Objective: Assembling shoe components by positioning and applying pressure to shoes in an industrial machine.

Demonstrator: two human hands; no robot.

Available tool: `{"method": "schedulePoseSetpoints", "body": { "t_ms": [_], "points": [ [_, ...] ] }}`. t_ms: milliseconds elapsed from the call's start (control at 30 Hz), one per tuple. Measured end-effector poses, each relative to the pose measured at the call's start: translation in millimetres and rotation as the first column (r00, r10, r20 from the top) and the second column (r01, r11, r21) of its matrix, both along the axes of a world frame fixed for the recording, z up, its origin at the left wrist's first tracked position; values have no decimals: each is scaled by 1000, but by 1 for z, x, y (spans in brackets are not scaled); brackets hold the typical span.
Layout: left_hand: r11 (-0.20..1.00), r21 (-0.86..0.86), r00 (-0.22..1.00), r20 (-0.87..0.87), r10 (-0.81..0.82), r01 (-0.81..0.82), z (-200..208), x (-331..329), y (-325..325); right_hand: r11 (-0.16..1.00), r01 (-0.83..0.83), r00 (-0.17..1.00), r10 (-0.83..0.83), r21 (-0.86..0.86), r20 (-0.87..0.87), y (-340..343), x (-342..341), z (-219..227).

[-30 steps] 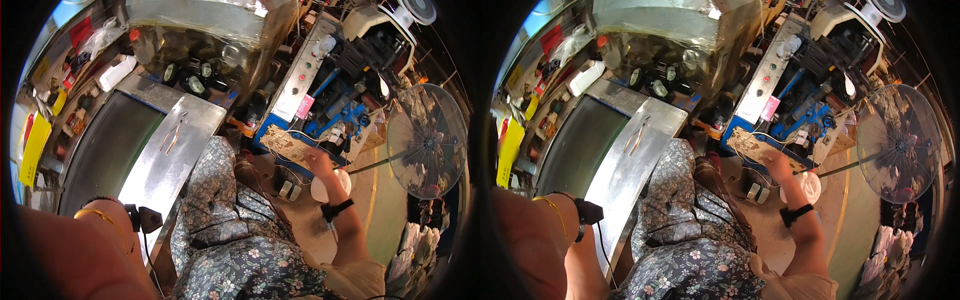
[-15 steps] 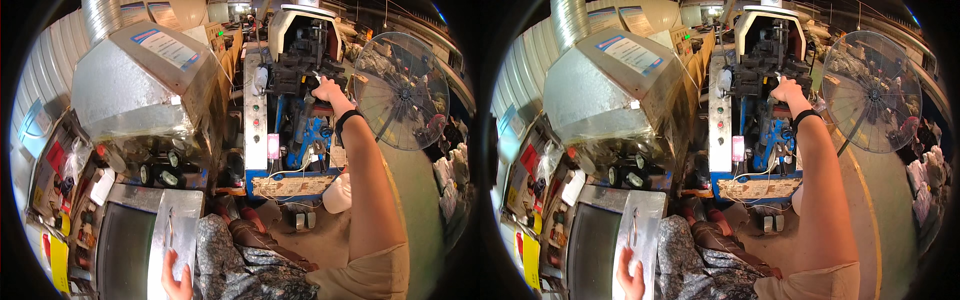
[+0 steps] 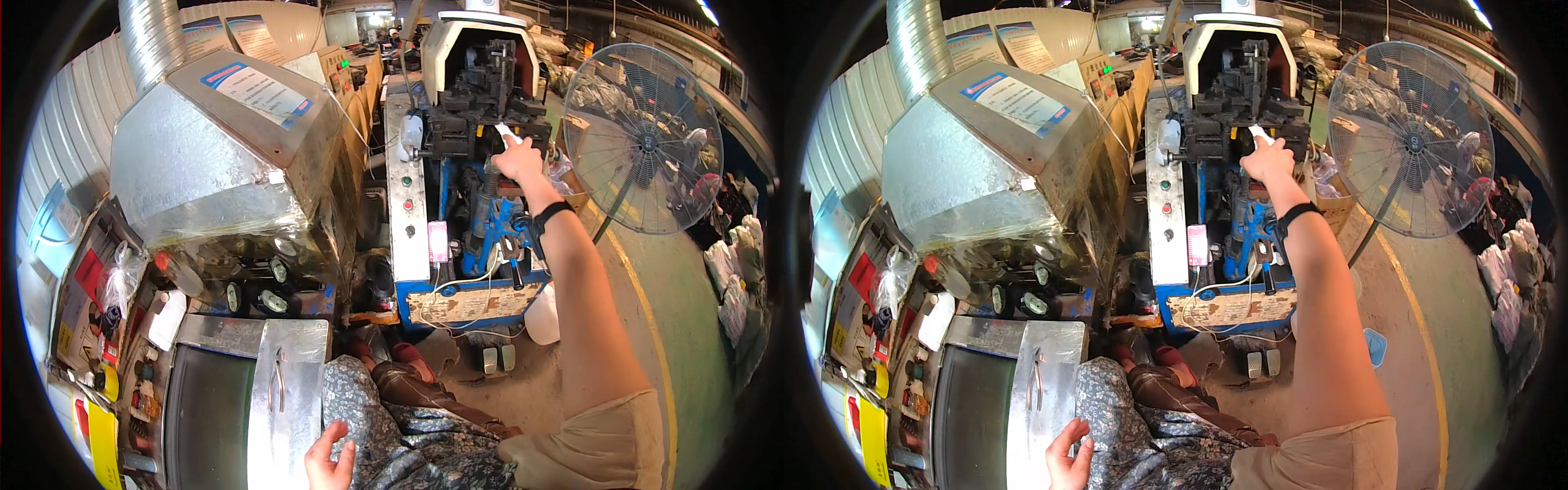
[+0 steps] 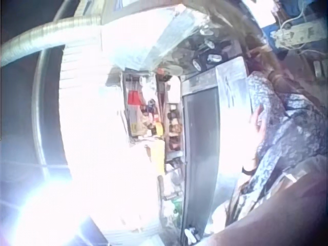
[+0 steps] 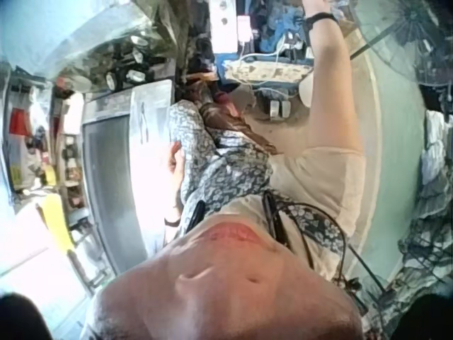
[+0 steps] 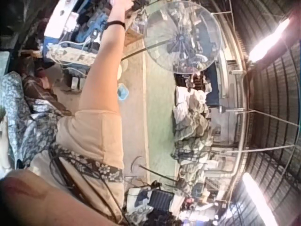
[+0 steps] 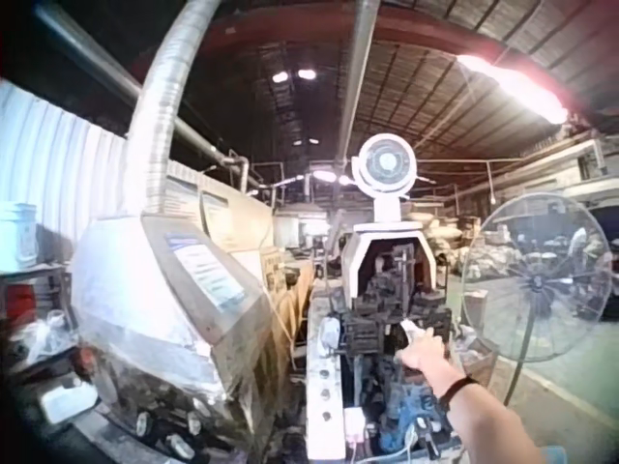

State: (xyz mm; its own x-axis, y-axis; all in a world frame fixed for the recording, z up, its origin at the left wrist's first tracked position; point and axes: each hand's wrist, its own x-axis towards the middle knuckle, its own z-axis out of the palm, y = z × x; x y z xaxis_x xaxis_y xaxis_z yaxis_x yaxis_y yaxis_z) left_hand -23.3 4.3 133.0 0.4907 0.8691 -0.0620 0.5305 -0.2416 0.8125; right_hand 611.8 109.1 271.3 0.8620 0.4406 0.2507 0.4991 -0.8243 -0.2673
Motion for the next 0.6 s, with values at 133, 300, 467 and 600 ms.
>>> {"method": "schedulePoseSetpoints", "body": {
  "t_ms": [133,300,467,600],
  "points": [
    [999,-21,997,-66,-37,35,15,2,-8,998,-38,997,41,-58,60,-22,-12,-8],
    [996,28,993,-83,-85,87,15,2,-12,998,-65,998,65,24,2,-47,-20,-20],
    [979,121,965,184,-187,166,-8,13,2,907,-251,917,111,338,383,-74,-62,-65],
    [984,-70,870,479,-113,166,-28,50,22,599,-614,777,342,514,529,-96,-164,-85]
  ]
}}
